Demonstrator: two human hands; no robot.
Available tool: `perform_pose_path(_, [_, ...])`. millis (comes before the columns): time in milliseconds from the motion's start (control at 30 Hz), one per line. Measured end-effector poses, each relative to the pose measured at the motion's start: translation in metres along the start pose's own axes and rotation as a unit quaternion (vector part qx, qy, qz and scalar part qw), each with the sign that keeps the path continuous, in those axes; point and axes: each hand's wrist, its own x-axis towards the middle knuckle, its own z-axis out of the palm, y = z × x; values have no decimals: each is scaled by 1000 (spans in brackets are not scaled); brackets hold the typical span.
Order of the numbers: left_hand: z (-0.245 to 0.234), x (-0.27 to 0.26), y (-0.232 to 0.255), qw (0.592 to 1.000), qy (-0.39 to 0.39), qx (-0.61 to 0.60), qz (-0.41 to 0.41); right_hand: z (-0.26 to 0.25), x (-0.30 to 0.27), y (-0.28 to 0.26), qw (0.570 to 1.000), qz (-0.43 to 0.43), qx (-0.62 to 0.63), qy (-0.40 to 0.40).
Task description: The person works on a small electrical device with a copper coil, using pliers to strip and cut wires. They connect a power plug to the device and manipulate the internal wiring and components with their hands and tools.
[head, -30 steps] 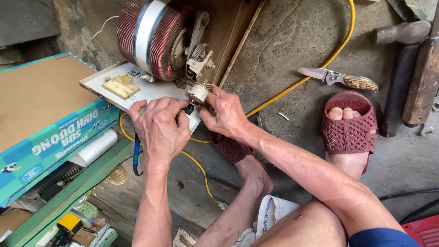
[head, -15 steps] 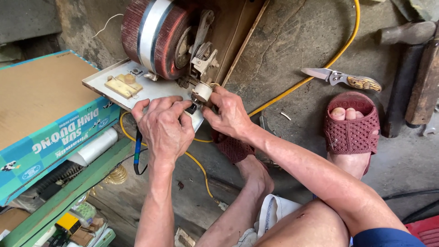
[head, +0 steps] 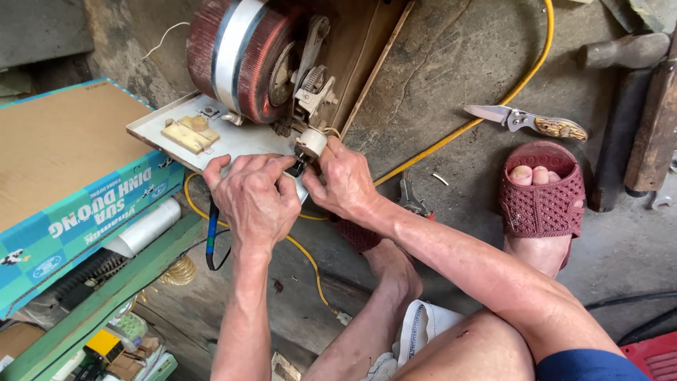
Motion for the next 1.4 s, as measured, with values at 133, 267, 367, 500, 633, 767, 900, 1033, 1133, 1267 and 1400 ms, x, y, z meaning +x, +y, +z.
perform_pose_path(133, [-2, 1, 1, 1000, 2, -2, 1, -8, 1, -2, 999, 1, 39, -9])
perform_pose_path(267, [-2, 1, 1, 1000, -2, -2, 2, -2, 1, 2, 999, 0, 49, 5])
perform_pose_path(367, [-1, 1, 3, 1000, -3, 1, 1, -8, -2, 14, 994, -12, 112, -5])
perform_pose_path(500, [-3, 1, 3, 1000, -1, -3, -2, -26, -4, 23, 975, -1, 212, -71])
perform_pose_path(633, [-2, 1, 3, 1000, -3, -9, -7, -25, -5, 33, 975, -6, 209, -81])
perform_pose_path(767, [-2, 0, 2, 1000, 1, -6, -5, -34, 0, 32, 978, -18, 192, -85])
perform_pose_path(900, [-3, -1, 2, 1000, -5, -4, -10, -33, 2, 37, 977, -22, 193, -91])
perform_pose_path(1033, [-6, -2, 4, 1000, -11, -7, -19, -40, 5, 35, 962, 9, 248, -113])
perform_pose_path(1133, [-10, 0, 7, 1000, -19, 5, -14, -33, 5, 38, 957, 5, 257, -136])
perform_pose_path(1267, [-7, -3, 4, 999, -32, 24, -10, -36, 11, 34, 955, -5, 257, -149])
perform_pose_path(1400, [-6, -2, 3, 999, -45, 22, -16, -36, 14, 31, 953, -17, 258, -157])
